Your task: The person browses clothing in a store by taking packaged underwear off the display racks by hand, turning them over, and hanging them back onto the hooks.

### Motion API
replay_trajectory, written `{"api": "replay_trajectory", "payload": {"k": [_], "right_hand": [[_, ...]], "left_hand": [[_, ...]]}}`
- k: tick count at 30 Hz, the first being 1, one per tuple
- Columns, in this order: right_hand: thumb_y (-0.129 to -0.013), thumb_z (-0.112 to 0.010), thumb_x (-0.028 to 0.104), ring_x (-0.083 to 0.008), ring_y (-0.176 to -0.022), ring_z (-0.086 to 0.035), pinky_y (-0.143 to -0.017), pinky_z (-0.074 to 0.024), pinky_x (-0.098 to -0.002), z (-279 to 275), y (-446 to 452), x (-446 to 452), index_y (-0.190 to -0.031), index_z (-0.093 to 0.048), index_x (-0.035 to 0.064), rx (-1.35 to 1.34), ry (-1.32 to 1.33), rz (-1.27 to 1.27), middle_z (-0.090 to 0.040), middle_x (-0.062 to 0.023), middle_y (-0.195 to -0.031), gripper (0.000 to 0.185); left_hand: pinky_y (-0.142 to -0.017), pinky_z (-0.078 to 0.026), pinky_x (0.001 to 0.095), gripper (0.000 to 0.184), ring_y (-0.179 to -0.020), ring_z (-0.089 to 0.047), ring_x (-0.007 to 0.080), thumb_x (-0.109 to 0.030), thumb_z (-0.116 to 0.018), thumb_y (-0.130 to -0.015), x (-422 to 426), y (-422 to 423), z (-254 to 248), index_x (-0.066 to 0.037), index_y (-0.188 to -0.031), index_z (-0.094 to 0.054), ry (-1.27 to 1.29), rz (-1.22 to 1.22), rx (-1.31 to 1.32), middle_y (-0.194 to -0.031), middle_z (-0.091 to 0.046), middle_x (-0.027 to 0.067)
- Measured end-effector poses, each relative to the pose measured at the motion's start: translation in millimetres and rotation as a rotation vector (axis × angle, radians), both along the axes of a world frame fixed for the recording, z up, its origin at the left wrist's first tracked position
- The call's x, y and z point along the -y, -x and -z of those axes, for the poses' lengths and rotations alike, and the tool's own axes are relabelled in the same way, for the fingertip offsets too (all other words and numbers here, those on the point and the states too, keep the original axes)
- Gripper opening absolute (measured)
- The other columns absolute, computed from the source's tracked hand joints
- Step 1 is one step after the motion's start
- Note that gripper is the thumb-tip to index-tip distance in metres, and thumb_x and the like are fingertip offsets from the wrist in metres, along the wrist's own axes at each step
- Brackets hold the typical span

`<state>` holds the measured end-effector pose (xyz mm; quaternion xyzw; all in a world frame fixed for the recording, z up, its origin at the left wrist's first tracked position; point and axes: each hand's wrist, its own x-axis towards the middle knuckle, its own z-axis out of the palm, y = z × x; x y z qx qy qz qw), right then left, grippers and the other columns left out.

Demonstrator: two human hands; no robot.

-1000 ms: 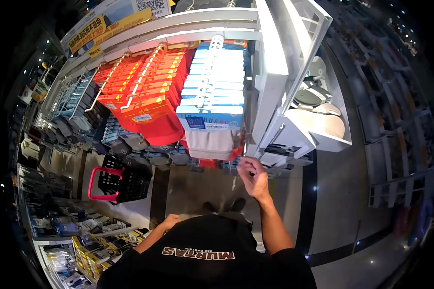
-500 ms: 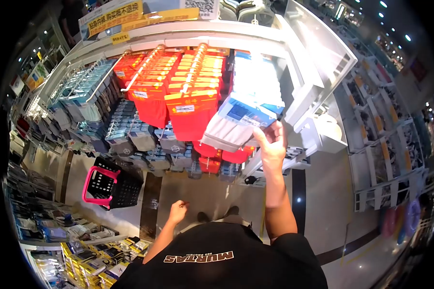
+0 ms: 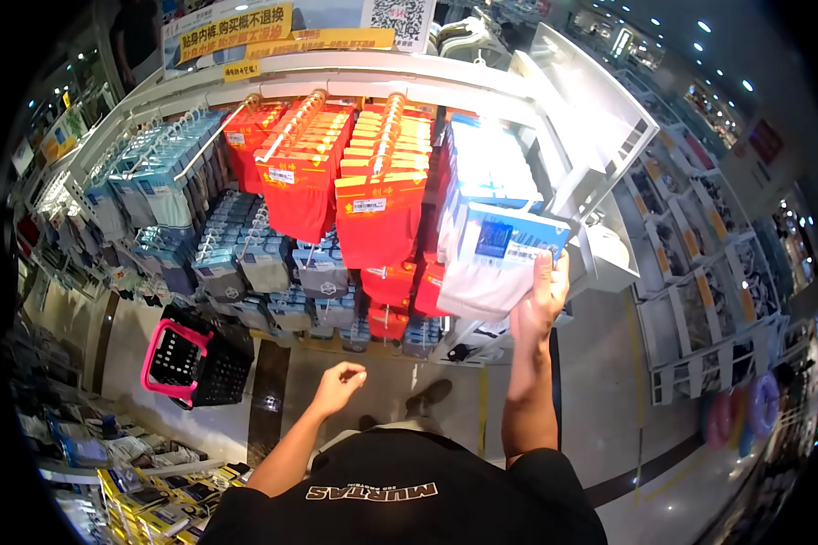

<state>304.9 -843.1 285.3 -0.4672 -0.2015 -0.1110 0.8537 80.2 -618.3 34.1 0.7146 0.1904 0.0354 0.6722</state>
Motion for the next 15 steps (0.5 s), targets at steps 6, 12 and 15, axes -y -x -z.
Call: {"api": "replay_trajectory", "payload": {"k": [6, 12, 15], "right_hand": [[-0.100, -0.054, 0.019, -0.0082, -0.083, -0.057, -0.075, -0.0477, -0.0231, 69, 40, -28, -0.118, -0.049, 0.0027, -0.119, 0.123, -0.263, -0.061, -0.0020, -0.098, 0.024], [-0.100, -0.058, 0.026, -0.0018, -0.065, -0.042, -0.056, -0.0369, -0.0199, 148, 100, -69, -0.110, -0.054, 0.0066, -0.430, 0.474, -0.450, -0.053, 0.0046, -0.081, 0.023], [-0.096, -0.063, 0.026, -0.0043, -0.073, -0.052, -0.062, -0.0434, -0.0208, 166, 98, -57, -0.118, -0.053, 0.0032, -0.428, 0.776, -0.530, -0.059, -0.0007, -0.089, 0.033]], "left_hand": [[-0.095, -0.044, 0.0283, 0.045, -0.109, -0.057, 0.0139, -0.027, -0.064, -0.095, 31, -19, -80, 0.001, -0.129, -0.054, 0.280, 0.050, 0.373, -0.122, -0.062, 0.0087], [-0.088, -0.049, 0.0303, 0.040, -0.098, -0.062, 0.0161, -0.024, -0.061, -0.097, 34, 7, -65, 0.007, -0.121, -0.057, 0.330, 0.066, 0.137, -0.110, -0.066, 0.0102], [-0.083, -0.051, 0.0288, 0.028, -0.091, -0.064, 0.0142, -0.017, -0.060, -0.098, 41, 17, -56, 0.006, -0.114, -0.062, 0.576, -0.092, 0.178, -0.105, -0.068, 0.0088]]}}
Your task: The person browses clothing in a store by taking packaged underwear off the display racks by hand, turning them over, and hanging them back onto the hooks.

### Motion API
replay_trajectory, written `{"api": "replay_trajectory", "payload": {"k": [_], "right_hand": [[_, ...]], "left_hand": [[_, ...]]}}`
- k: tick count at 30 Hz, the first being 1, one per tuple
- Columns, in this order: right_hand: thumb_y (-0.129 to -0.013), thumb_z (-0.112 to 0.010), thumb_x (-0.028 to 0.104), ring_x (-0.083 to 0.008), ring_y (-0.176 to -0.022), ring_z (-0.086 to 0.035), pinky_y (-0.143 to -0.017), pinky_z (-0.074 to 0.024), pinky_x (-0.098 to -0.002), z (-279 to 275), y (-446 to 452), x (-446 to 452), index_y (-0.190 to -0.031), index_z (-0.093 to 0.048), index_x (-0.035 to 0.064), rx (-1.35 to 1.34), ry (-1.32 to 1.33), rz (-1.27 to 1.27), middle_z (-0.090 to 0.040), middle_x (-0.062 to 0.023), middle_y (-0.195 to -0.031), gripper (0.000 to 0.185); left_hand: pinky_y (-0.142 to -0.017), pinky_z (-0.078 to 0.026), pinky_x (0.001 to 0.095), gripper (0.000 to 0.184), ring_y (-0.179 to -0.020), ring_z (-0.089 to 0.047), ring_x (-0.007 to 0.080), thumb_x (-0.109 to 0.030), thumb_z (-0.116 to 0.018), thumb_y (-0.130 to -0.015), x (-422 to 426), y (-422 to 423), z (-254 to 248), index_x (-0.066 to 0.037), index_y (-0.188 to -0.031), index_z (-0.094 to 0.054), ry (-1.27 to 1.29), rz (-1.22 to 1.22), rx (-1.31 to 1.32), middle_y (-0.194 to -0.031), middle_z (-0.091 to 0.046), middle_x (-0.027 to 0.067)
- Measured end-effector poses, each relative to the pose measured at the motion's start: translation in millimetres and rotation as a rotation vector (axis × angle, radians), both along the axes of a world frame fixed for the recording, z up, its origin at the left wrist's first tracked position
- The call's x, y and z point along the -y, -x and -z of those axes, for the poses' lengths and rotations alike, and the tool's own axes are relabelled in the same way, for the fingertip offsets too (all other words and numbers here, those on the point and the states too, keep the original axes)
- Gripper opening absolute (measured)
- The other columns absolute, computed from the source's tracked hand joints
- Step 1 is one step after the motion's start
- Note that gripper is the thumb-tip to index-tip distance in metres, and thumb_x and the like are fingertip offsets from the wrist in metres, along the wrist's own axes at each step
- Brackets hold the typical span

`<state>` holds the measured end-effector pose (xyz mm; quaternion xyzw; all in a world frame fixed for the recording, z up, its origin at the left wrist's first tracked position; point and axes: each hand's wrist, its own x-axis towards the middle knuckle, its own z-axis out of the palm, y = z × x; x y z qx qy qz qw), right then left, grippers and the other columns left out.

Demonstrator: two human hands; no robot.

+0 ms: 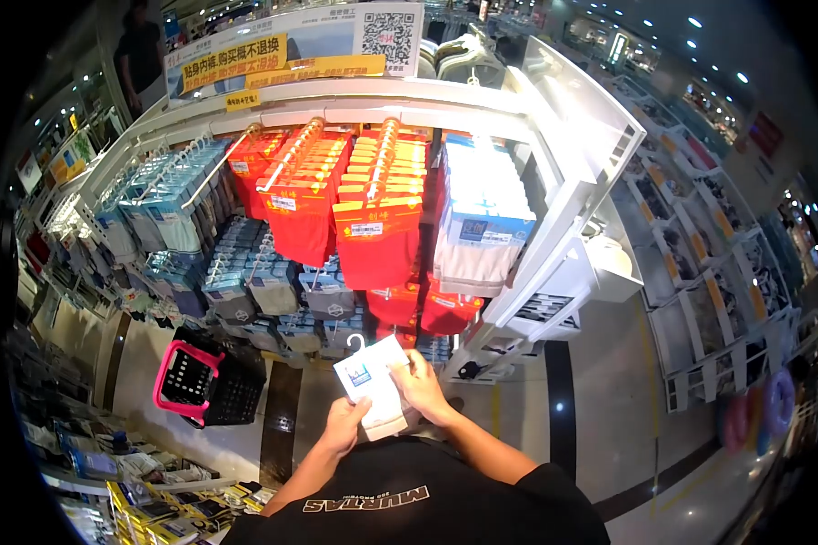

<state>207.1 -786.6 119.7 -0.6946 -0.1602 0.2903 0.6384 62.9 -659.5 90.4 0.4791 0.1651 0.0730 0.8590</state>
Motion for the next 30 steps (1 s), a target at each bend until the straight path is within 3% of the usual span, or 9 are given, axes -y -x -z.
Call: {"api": "replay_trajectory", "payload": {"k": [3, 6, 11, 15, 19, 22, 24, 27, 30], "right_hand": [[-0.089, -0.069, 0.030, -0.0198, -0.099, -0.062, -0.084, -0.0495, -0.0317, 24, 8, 6, -0.128, -0.052, 0.0021, 0.384, 0.126, 0.084, -0.063, -0.0142, -0.109, 0.051], [-0.086, -0.072, 0.029, -0.0273, -0.113, -0.058, -0.096, -0.0461, -0.0360, 15, 24, 14, -0.133, -0.052, 0.0030, 0.467, 0.116, 0.025, -0.058, -0.0186, -0.121, 0.058], [-0.080, -0.080, 0.027, -0.0253, -0.115, -0.057, -0.097, -0.0460, -0.0355, -8, 61, 3, -0.138, -0.046, 0.0051, 0.534, 0.011, -0.308, -0.055, -0.0153, -0.124, 0.071], [-0.077, -0.081, 0.027, -0.0292, -0.122, -0.053, -0.100, -0.0436, -0.0382, -1, 65, -5, -0.144, -0.040, 0.0075, 0.192, -0.037, -0.383, -0.050, -0.0169, -0.132, 0.081], [-0.076, -0.083, 0.025, -0.0328, -0.120, -0.053, -0.101, -0.0421, -0.0385, -33, 65, -7, -0.150, -0.031, 0.0085, 0.439, 0.040, -0.547, -0.051, -0.0175, -0.130, 0.092], [-0.089, -0.067, 0.018, -0.0344, -0.115, -0.058, -0.098, -0.0458, -0.0386, -8, 61, -10, -0.138, -0.048, 0.0052, 0.546, 0.002, -0.472, -0.057, -0.0185, -0.126, 0.054], [-0.096, -0.055, 0.015, -0.0168, -0.086, -0.062, -0.078, -0.0503, -0.0315, -1, 61, -13, -0.108, -0.064, -0.0004, 0.375, -0.014, -0.314, -0.066, -0.0107, -0.097, 0.021], [-0.099, -0.052, 0.020, -0.0082, -0.074, -0.056, -0.068, -0.0467, -0.0239, 10, 63, -17, -0.093, -0.063, 0.0002, -0.153, -0.131, -0.073, -0.063, -0.0015, -0.083, 0.024], [-0.103, -0.048, 0.018, -0.0080, -0.082, -0.058, -0.074, -0.0482, -0.0241, 2, 65, -19, -0.112, -0.061, -0.0036, -0.275, -0.258, -0.045, -0.064, -0.0028, -0.093, 0.027]], "left_hand": [[-0.080, -0.052, 0.0277, 0.021, -0.088, -0.064, 0.0122, -0.012, -0.058, -0.098, -2, 3, 3, 0.005, -0.110, -0.063, 0.045, -0.066, 0.001, -0.103, -0.068, 0.0086], [-0.077, -0.052, 0.0273, 0.019, -0.086, -0.064, 0.0117, -0.012, -0.058, -0.098, -9, 1, -3, 0.004, -0.108, -0.063, -0.116, -0.081, -0.027, -0.100, -0.068, 0.0077], [-0.064, -0.051, 0.0265, 0.016, -0.071, -0.061, 0.0092, -0.015, -0.064, -0.095, -8, -6, 2, 0.001, -0.095, -0.062, -0.288, -0.233, -0.114, -0.084, -0.067, 0.0053], [-0.061, -0.049, 0.0257, 0.020, -0.068, -0.058, 0.0077, -0.020, -0.064, -0.096, -10, -4, 2, -0.002, -0.088, -0.060, -0.213, -0.322, -0.124, -0.080, -0.064, 0.0032], [-0.060, -0.047, 0.0248, 0.028, -0.066, -0.056, 0.0071, -0.030, -0.059, -0.099, -11, 2, -10, -0.004, -0.087, -0.060, -0.096, -0.392, -0.194, -0.077, -0.062, 0.0016], [-0.064, -0.047, 0.0247, 0.027, -0.073, -0.055, 0.0062, -0.031, -0.058, -0.100, -15, 3, 0, -0.006, -0.088, -0.061, 0.060, -0.398, -0.179, -0.083, -0.061, 0.0000], [-0.069, -0.049, 0.0251, 0.023, -0.079, -0.058, 0.0073, -0.028, -0.059, -0.099, -14, 3, 2, -0.006, -0.091, -0.062, 0.212, -0.400, -0.120, -0.088, -0.063, 0.0010], [-0.077, -0.053, 0.0281, 0.014, -0.088, -0.064, 0.0129, -0.016, -0.060, -0.097, -14, 7, -21, -0.004, -0.102, -0.060, 0.285, -0.359, -0.108, -0.097, -0.065, 0.0056], [-0.079, -0.055, 0.0301, 0.017, -0.092, -0.065, 0.0161, -0.009, -0.059, -0.095, -18, 10, -22, -0.002, -0.110, -0.056, 0.347, -0.310, -0.094, -0.102, -0.065, 0.0090]]}}
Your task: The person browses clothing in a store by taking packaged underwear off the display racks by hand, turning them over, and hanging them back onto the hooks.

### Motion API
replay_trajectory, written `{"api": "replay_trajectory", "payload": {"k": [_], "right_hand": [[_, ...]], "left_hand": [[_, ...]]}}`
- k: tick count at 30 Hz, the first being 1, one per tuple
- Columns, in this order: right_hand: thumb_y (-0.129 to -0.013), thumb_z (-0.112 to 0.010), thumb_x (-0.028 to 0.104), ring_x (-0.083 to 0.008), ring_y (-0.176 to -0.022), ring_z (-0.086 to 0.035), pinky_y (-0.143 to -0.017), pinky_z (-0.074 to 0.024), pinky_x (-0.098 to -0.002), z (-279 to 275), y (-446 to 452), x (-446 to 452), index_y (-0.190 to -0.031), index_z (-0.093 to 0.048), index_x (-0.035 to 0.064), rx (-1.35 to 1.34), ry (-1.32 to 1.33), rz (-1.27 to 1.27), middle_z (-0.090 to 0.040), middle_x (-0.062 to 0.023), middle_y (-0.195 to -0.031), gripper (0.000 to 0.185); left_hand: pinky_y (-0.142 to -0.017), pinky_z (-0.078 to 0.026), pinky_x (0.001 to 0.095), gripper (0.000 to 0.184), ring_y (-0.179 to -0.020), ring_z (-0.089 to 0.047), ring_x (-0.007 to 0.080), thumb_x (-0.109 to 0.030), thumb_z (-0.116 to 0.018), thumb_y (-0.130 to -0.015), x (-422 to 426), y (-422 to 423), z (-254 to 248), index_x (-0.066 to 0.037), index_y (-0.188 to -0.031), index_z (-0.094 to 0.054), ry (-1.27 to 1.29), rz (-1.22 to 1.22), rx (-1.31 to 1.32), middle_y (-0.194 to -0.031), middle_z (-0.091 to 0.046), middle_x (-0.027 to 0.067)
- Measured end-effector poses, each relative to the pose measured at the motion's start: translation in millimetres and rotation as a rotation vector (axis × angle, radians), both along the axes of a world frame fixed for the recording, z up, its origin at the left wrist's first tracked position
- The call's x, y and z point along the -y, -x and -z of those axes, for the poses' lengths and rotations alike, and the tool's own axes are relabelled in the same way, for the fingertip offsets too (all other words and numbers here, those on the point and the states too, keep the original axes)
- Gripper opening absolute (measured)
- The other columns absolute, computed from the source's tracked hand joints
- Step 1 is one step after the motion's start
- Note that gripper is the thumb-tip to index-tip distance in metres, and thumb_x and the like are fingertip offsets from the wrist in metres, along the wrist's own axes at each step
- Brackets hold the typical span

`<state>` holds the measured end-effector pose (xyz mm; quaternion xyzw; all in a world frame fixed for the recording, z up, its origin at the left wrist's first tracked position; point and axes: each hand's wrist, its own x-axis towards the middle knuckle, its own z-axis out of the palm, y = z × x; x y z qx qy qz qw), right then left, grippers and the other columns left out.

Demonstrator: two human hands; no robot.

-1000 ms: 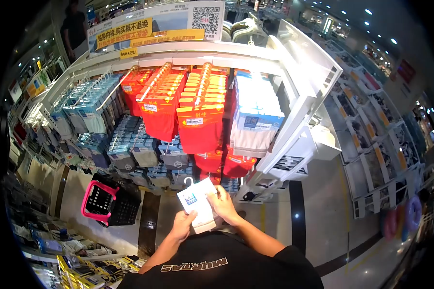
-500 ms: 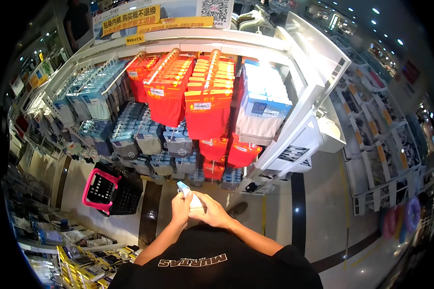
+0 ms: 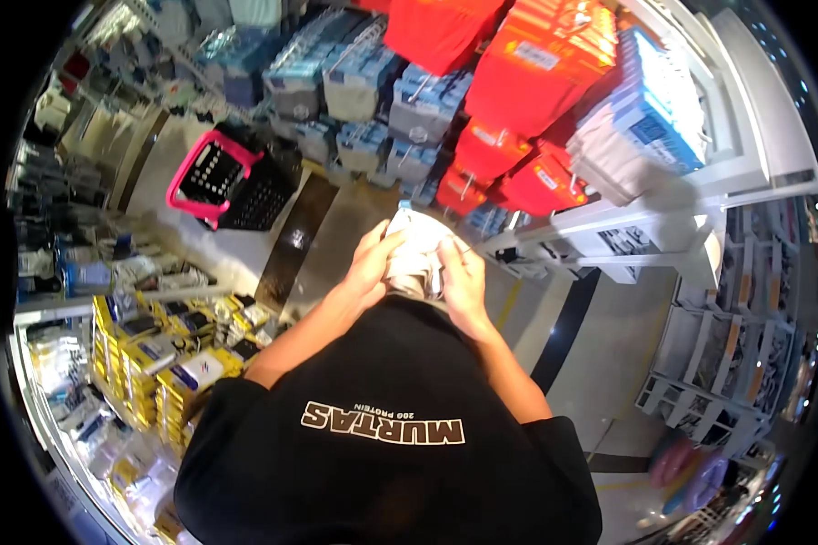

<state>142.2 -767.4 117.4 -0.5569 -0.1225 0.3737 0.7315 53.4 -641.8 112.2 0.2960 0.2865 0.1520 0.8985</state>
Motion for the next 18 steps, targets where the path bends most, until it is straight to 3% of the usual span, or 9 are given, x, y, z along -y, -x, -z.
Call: {"api": "replay_trajectory", "payload": {"k": [1, 5, 8, 12, 14, 16, 17, 18], "right_hand": [[-0.103, -0.048, 0.019, -0.0084, -0.082, -0.059, -0.074, -0.0481, -0.0238, 4, 1, 4, -0.112, -0.061, -0.0038, -0.015, -0.019, 0.021, -0.065, -0.0033, -0.094, 0.027], [-0.103, -0.048, 0.021, -0.0086, -0.081, -0.059, -0.074, -0.0472, -0.0228, 9, 1, 9, -0.111, -0.061, -0.0037, -0.039, -0.050, 0.117, -0.066, -0.0042, -0.095, 0.029], [-0.105, -0.044, 0.024, -0.0152, -0.096, -0.063, -0.087, -0.0483, -0.0287, 25, -4, 19, -0.115, -0.060, -0.0047, 0.020, -0.066, 0.109, -0.066, -0.0095, -0.109, 0.035], [-0.106, -0.041, 0.031, -0.0168, -0.100, -0.062, -0.091, -0.0463, -0.0318, 34, -8, 31, -0.112, -0.061, -0.0040, -0.007, -0.047, 0.129, -0.066, -0.0101, -0.111, 0.041], [-0.106, -0.040, 0.035, -0.0180, -0.104, -0.061, -0.094, -0.0451, -0.0337, 51, -15, 39, -0.110, -0.061, -0.0039, -0.037, -0.124, 0.065, -0.065, -0.0112, -0.114, 0.044], [-0.105, -0.040, 0.039, -0.0200, -0.109, -0.059, -0.096, -0.0440, -0.0352, 21, -12, 25, -0.111, -0.061, -0.0042, -0.108, -0.269, -0.107, -0.064, -0.0132, -0.118, 0.048], [-0.104, -0.040, 0.041, -0.0211, -0.112, -0.058, -0.097, -0.0438, -0.0353, 20, -13, 22, -0.112, -0.060, -0.0049, -0.037, -0.228, -0.096, -0.062, -0.0142, -0.120, 0.051], [-0.104, -0.040, 0.043, -0.0223, -0.114, -0.056, -0.098, -0.0437, -0.0354, 23, -15, 20, -0.114, -0.059, -0.0056, 0.035, -0.183, -0.079, -0.061, -0.0151, -0.122, 0.054]], "left_hand": [[-0.080, -0.056, 0.0319, 0.022, -0.094, -0.065, 0.0177, -0.008, -0.055, -0.095, 2, 0, 9, -0.002, -0.116, -0.052, 0.028, 0.006, 0.051, -0.106, -0.064, 0.0100], [-0.078, -0.055, 0.0310, 0.017, -0.092, -0.064, 0.0156, -0.010, -0.056, -0.096, 5, 1, 12, -0.003, -0.112, -0.050, 0.039, 0.021, 0.065, -0.103, -0.062, 0.0082], [-0.075, -0.055, 0.0301, 0.014, -0.089, -0.063, 0.0140, -0.010, -0.056, -0.097, 7, 0, 24, -0.004, -0.109, -0.051, 0.057, 0.021, 0.085, -0.100, -0.061, 0.0063], [-0.073, -0.056, 0.0311, 0.010, -0.085, -0.064, 0.0141, -0.010, -0.055, -0.097, 13, -4, 22, -0.005, -0.106, -0.052, 0.094, 0.032, 0.083, -0.096, -0.062, 0.0060], [-0.080, -0.056, 0.0321, 0.009, -0.090, -0.065, 0.0165, -0.009, -0.053, -0.098, 12, -7, 20, -0.004, -0.106, -0.052, 0.041, 0.043, 0.076, -0.099, -0.063, 0.0087], [-0.076, -0.056, 0.0315, 0.010, -0.086, -0.065, 0.0157, -0.012, -0.056, -0.099, 12, -6, 21, -0.005, -0.106, -0.055, -0.024, 0.085, 0.058, -0.097, -0.063, 0.0069], [-0.074, -0.055, 0.0306, 0.015, -0.083, -0.064, 0.0141, -0.015, -0.055, -0.099, 14, -9, 31, -0.004, -0.110, -0.055, -0.126, 0.048, 0.065, -0.096, -0.063, 0.0054], [-0.074, -0.055, 0.0298, 0.018, -0.083, -0.063, 0.0126, -0.017, -0.055, -0.100, 13, -8, 20, -0.004, -0.113, -0.054, -0.067, 0.046, 0.146, -0.096, -0.062, 0.0037]]}}
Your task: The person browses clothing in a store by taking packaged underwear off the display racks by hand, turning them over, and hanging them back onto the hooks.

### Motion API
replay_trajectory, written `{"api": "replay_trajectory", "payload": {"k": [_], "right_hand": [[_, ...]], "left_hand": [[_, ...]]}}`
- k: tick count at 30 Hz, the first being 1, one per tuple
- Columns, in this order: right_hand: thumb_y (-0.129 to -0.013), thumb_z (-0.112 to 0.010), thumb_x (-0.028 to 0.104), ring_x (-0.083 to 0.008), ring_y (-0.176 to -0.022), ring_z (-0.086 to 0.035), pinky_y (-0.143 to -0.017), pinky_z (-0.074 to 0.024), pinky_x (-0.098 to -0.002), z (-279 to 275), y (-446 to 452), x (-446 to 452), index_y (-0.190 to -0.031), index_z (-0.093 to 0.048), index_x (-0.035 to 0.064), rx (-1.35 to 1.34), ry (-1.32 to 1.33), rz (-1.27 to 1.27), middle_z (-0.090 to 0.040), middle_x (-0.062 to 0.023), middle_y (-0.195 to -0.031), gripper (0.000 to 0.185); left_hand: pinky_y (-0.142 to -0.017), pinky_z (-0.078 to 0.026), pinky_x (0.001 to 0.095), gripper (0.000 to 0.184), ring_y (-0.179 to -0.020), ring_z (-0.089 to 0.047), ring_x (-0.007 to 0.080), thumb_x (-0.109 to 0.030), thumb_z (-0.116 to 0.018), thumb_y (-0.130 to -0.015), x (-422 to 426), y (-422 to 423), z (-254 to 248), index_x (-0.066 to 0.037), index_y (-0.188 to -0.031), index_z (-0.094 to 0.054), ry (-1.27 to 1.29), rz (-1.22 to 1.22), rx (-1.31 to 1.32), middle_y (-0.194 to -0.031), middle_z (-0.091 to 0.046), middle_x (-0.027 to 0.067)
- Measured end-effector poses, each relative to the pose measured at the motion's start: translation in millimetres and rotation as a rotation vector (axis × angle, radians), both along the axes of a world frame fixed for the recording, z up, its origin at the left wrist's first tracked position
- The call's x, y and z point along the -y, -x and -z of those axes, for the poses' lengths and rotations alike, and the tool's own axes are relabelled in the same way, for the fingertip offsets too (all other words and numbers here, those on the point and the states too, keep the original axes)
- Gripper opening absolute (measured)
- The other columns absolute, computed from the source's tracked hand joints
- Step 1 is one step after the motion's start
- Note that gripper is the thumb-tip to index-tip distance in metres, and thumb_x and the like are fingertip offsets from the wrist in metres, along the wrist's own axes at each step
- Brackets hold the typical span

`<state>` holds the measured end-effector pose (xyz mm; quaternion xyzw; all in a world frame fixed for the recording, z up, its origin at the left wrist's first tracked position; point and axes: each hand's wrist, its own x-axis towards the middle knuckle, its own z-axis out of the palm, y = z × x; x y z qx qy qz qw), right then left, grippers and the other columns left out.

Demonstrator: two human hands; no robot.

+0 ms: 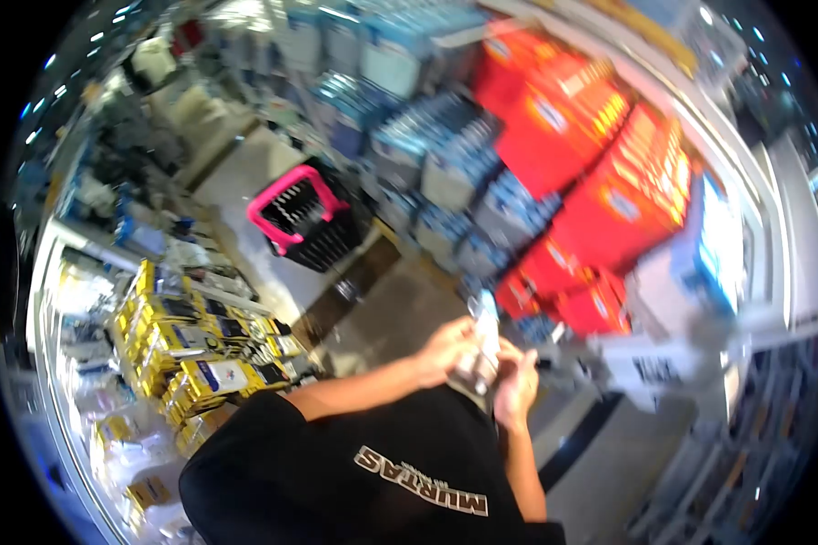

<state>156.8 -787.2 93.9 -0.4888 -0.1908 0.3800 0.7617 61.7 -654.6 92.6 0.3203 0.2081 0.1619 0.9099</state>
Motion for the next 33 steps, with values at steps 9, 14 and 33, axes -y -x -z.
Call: {"api": "replay_trajectory", "payload": {"k": [9, 14, 33], "right_hand": [[-0.075, -0.081, 0.016, -0.0229, -0.112, -0.056, -0.098, -0.0448, -0.0340, -22, 27, -24, -0.143, -0.035, -0.0015, 0.608, 0.236, -0.158, -0.056, -0.0142, -0.125, 0.084], [-0.087, -0.067, 0.010, -0.0136, -0.089, -0.060, -0.078, -0.0486, -0.0285, -12, 22, -23, -0.131, -0.052, -0.0001, 0.690, 0.399, -0.169, -0.063, -0.0073, -0.104, 0.047], [-0.100, -0.051, 0.018, -0.0118, -0.093, -0.060, -0.081, -0.0484, -0.0264, -11, 1, -20, -0.119, -0.062, -0.0035, 0.051, 0.255, 0.162, -0.065, -0.0053, -0.106, 0.031]], "left_hand": [[-0.057, -0.051, 0.0243, 0.019, -0.069, -0.061, 0.0084, -0.021, -0.064, -0.096, -10, -7, 12, -0.004, -0.098, -0.056, -0.142, -0.064, -0.180, -0.085, -0.063, 0.0036], [-0.053, -0.048, 0.0225, 0.023, -0.066, -0.060, 0.0079, -0.026, -0.066, -0.094, -13, -3, 10, -0.005, -0.097, -0.058, -0.104, -0.095, -0.264, -0.082, -0.063, 0.0029], [-0.103, -0.041, 0.0380, 0.083, -0.117, -0.051, 0.0279, -0.024, -0.080, -0.072, -1, 9, 12, 0.003, -0.139, -0.039, -1.117, 0.117, -0.126, -0.123, -0.048, 0.0187]]}}
